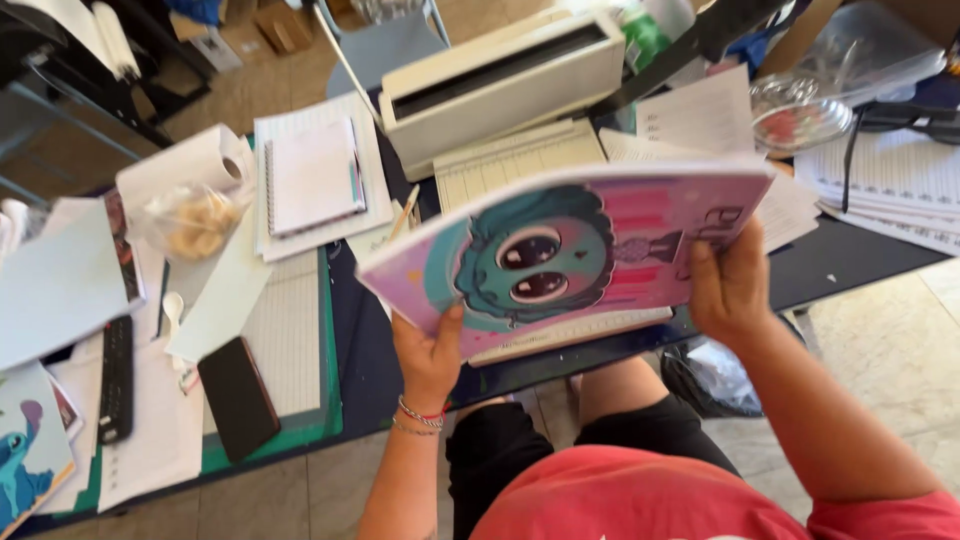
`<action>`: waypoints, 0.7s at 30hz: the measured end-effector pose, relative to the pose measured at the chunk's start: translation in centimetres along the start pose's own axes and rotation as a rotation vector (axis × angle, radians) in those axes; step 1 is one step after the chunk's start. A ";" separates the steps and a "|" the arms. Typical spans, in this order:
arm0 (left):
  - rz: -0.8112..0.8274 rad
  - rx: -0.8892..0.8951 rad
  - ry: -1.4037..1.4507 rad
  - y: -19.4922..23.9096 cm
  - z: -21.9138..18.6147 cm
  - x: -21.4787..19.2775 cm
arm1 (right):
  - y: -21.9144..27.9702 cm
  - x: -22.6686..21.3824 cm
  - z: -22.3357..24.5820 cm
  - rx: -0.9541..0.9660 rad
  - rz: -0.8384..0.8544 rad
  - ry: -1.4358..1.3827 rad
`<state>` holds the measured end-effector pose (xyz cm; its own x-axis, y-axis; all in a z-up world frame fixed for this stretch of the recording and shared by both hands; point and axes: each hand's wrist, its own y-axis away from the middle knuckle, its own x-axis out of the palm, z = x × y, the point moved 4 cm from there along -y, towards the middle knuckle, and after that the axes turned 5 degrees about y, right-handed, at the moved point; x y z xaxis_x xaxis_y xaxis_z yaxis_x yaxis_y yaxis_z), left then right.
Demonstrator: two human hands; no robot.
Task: The person inserts a metal spiral binding wire into the punched holes of a notebook cover featuring a cartoon character. They use both hands to thread the wire through the holes and then bend the ends to secure the binding.
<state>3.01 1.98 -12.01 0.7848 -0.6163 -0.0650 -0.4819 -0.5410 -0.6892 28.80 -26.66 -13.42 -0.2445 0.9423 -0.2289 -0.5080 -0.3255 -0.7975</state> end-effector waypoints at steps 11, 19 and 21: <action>0.108 -0.749 -0.067 -0.1 3.4 -0.7 | -3.6 1.8 1.1 0.397 0.402 0.006; 0.202 -0.731 -0.114 -0.2 4.5 -0.4 | -1.3 2.8 -2.8 0.758 0.546 0.169; 0.231 -0.704 -0.158 0.3 4.4 -0.5 | -1.4 2.6 -3.1 0.771 0.594 0.268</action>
